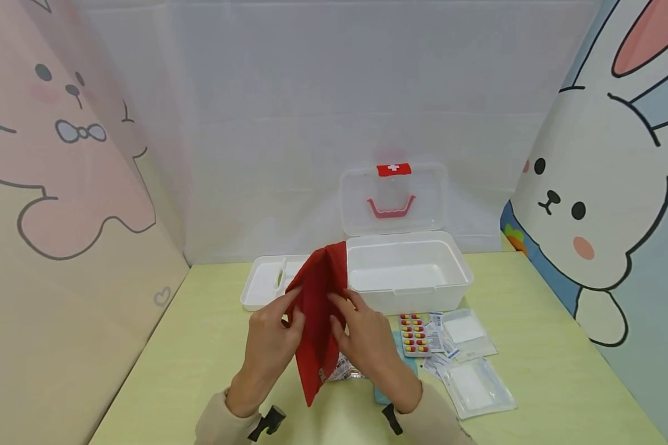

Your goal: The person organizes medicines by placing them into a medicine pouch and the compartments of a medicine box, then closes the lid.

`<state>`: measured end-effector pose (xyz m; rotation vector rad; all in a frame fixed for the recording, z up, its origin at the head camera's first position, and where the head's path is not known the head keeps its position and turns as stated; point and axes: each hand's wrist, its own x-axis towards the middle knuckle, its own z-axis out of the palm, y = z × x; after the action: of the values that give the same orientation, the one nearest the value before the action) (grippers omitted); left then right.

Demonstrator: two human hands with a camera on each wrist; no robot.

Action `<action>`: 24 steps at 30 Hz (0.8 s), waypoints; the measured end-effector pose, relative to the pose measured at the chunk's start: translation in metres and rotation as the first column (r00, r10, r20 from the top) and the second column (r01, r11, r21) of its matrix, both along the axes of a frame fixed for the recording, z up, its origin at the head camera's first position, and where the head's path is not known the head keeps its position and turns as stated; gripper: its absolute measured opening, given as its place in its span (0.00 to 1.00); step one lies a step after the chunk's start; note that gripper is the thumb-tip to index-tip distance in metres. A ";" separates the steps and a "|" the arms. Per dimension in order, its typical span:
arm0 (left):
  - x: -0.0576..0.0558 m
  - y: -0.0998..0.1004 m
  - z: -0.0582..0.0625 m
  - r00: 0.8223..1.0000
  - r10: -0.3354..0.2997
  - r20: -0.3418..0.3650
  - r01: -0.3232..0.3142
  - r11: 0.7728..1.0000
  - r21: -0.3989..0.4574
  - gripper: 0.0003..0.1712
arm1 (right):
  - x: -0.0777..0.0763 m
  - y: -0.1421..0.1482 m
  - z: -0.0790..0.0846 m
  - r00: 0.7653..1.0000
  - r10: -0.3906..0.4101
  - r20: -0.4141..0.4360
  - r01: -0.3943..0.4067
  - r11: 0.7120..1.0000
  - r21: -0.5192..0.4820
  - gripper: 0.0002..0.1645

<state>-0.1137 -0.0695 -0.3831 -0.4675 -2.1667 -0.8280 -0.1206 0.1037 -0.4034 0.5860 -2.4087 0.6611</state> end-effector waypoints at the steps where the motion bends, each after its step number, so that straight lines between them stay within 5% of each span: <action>1: 0.000 0.000 0.000 1.000 -0.003 0.005 0.003 1.000 -0.004 0.19 | 0.000 -0.001 0.000 1.000 0.009 -0.028 -0.009 1.000 0.004 0.25; 17: -0.001 -0.003 0.000 0.999 -0.002 0.037 0.002 1.000 -0.011 0.20 | 0.002 0.004 0.009 0.990 0.055 -0.132 -0.064 0.996 -0.062 0.29; 24: -0.001 -0.013 0.000 0.997 0.010 0.079 -0.010 1.000 -0.002 0.19 | 0.002 0.022 0.008 0.999 0.004 -0.048 -0.007 0.998 -0.057 0.27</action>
<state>-0.1149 -0.0822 -0.3828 -0.4307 -2.2404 -0.8527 -0.1188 0.1253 -0.3958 0.5785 -2.3369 0.7080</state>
